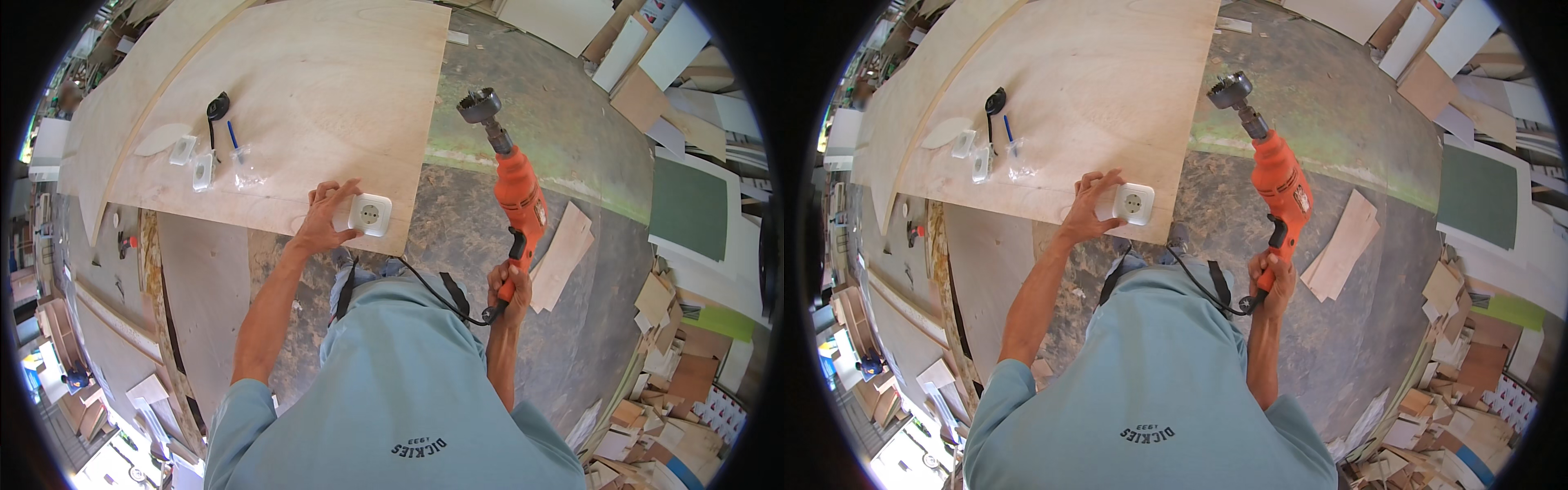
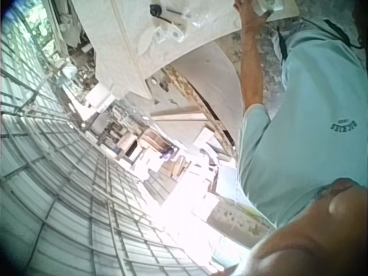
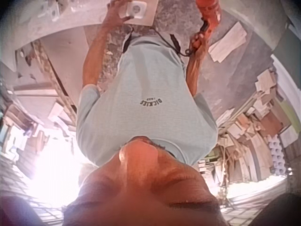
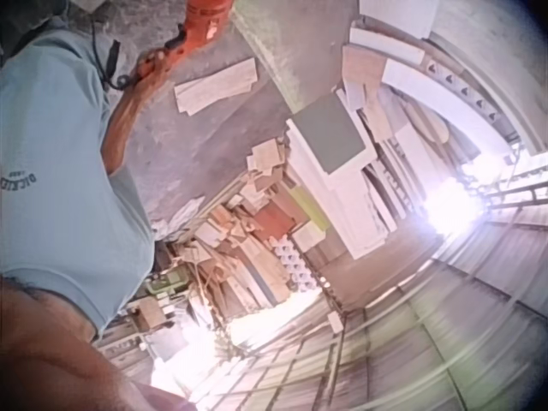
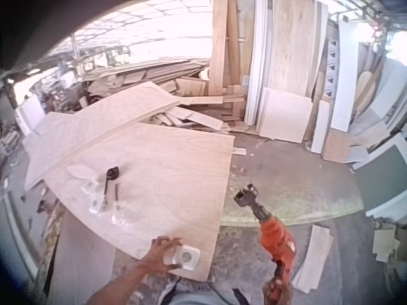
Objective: The person drills a large circular hole through a sheet of plywood using a power drill with a hole saw attachment, then picks up a square electrical socket and positions it over the hole to check the fit.
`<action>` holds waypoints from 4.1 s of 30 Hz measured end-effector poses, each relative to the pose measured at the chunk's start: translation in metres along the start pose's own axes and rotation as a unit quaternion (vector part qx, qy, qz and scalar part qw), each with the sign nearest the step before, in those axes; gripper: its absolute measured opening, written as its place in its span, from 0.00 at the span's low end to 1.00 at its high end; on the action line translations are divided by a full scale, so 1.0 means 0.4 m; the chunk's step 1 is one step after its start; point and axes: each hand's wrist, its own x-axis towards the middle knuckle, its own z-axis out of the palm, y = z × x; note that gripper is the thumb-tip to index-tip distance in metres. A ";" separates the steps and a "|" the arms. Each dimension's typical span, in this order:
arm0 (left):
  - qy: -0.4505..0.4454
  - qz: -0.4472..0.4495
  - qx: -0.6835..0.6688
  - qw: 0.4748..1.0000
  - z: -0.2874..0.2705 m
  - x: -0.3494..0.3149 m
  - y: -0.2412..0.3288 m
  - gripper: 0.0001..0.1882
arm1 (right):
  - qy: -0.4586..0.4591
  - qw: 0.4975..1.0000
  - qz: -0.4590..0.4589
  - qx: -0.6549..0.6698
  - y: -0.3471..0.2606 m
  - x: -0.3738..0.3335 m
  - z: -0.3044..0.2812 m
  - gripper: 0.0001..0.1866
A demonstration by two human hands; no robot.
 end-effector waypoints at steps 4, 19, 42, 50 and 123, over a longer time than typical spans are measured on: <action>0.003 0.001 0.003 1.000 0.002 0.000 -0.008 0.60 | 0.018 1.000 -0.010 0.011 0.007 -0.006 -0.007 0.14; 0.022 0.040 0.025 0.999 0.011 -0.013 -0.019 0.63 | -0.022 0.998 -0.001 0.066 0.001 -0.030 0.035 0.14; 0.006 0.138 -0.004 0.990 0.007 0.016 -0.093 0.63 | 0.030 0.987 -0.103 0.124 0.119 -0.221 0.274 0.25; 0.004 0.162 0.010 0.987 0.008 0.023 -0.096 0.61 | 0.053 0.982 -0.129 0.124 0.150 -0.281 0.325 0.25; -0.252 -0.159 -0.885 0.357 -0.034 -0.147 0.257 0.35 | -0.052 0.751 -0.015 -0.659 -0.149 -0.420 0.464 0.31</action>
